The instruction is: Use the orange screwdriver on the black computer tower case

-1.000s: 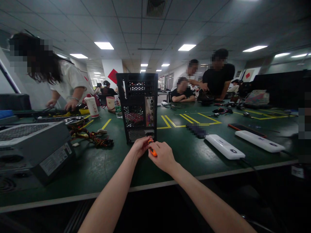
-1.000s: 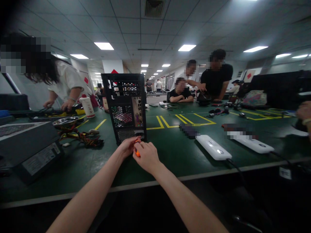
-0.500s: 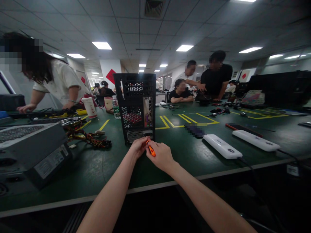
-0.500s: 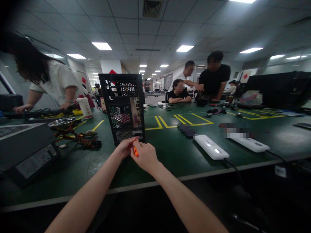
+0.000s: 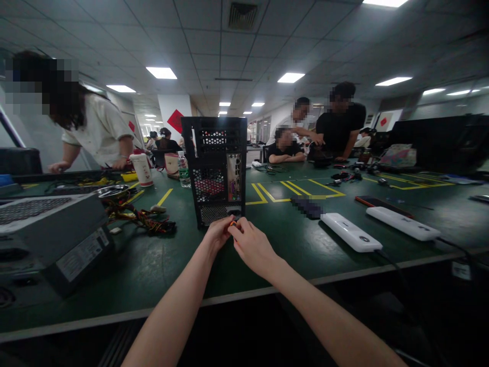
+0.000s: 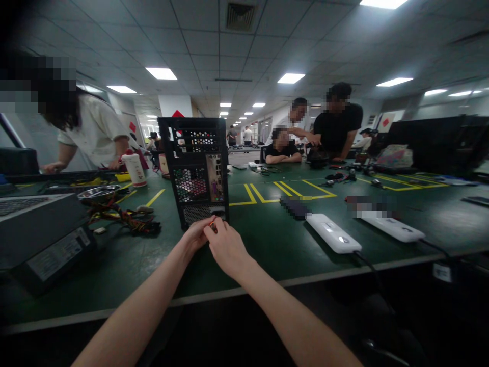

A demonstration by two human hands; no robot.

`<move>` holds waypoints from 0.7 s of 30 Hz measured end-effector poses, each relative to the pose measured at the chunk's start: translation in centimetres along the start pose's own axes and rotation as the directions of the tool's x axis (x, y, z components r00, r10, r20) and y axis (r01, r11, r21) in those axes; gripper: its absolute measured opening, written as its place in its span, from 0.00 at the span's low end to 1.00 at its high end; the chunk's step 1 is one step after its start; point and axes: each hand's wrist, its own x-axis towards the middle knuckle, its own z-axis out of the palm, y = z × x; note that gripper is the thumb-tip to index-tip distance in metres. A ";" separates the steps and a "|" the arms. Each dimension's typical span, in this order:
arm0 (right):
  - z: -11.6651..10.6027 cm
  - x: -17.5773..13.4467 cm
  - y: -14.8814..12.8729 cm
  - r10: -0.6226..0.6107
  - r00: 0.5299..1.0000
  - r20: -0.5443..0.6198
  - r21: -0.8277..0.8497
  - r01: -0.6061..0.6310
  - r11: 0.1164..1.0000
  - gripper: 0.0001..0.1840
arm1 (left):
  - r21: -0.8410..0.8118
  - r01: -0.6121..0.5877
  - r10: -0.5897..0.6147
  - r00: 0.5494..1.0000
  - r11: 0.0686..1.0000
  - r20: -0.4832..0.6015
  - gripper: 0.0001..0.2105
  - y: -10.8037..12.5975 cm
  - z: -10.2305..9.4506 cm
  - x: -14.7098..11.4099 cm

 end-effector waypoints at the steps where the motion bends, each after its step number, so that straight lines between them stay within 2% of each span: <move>1: 0.1 0.0 -0.1 -0.017 1.000 0.002 -0.007 0.017 1.000 0.11 | -0.003 -0.002 0.002 1.000 1.000 -0.009 0.04 0.0 0.0 -0.1; 6: 0.4 0.2 -0.5 -0.003 1.000 -0.029 -0.014 0.002 1.000 0.10 | -0.008 -0.012 0.012 1.000 1.000 0.014 0.05 -0.1 -0.4 0.2; 13: 0.7 0.1 -0.7 0.179 0.983 -0.053 -0.011 -0.179 0.984 0.13 | 0.001 0.002 -0.002 1.000 1.000 -0.028 0.04 0.0 -0.5 0.6; 18: 0.9 0.6 -0.7 0.166 0.984 -0.066 -0.081 -0.172 0.982 0.08 | 0.007 0.017 -0.018 1.000 1.000 0.002 0.05 0.1 -0.3 0.1; 21: 0.8 0.8 -0.8 0.219 0.974 -0.061 -0.060 -0.223 0.973 0.10 | 0.015 0.015 -0.015 1.000 1.000 0.004 0.06 0.1 -0.1 -0.2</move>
